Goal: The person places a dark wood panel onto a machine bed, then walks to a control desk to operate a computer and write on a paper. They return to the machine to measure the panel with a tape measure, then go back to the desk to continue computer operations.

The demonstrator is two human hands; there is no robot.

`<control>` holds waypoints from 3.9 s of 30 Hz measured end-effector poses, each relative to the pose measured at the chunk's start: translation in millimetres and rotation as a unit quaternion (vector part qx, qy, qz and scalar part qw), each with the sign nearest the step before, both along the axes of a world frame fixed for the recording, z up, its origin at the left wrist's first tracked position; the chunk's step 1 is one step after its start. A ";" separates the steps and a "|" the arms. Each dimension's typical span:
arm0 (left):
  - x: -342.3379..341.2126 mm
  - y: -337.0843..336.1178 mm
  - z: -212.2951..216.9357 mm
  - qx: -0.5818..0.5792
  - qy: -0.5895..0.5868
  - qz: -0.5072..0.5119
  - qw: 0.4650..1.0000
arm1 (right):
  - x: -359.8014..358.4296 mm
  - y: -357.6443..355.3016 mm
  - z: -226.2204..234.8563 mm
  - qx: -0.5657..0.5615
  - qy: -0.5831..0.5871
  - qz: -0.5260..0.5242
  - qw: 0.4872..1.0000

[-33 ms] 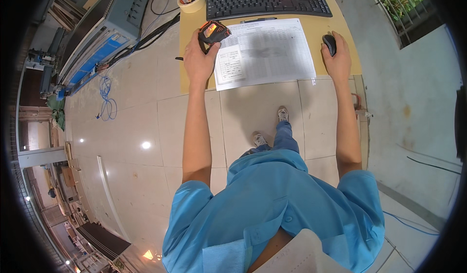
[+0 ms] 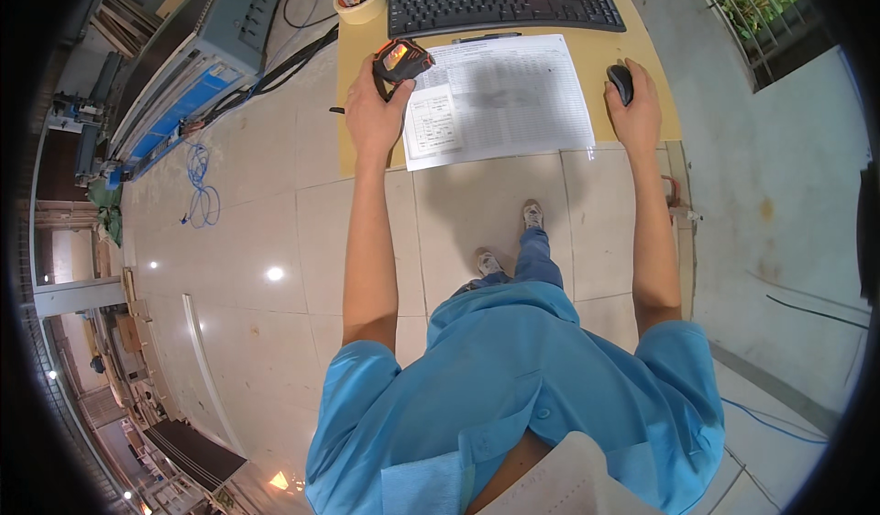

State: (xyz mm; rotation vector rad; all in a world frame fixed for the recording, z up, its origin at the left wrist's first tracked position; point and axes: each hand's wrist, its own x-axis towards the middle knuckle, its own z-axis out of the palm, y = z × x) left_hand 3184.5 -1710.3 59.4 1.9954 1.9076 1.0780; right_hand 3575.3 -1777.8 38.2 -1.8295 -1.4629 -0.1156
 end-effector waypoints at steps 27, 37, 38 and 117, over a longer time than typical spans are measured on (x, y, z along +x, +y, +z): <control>-1.9 5.1 3.6 0.022 -0.067 -0.078 0.994 | 7.3 4.8 -10.5 0.048 -0.005 0.019 0.999; 1.6 1.1 3.3 0.021 -0.008 -0.008 1.000 | -7.1 -1.7 7.9 0.023 0.026 0.021 0.999; 1.2 1.6 2.4 0.019 -0.009 -0.008 1.000 | -6.8 -1.8 7.8 0.021 0.020 0.020 0.999; -45.5 -39.3 -19.0 -0.065 0.069 0.123 0.988 | 1.1 3.8 0.8 0.002 -0.006 -0.021 1.000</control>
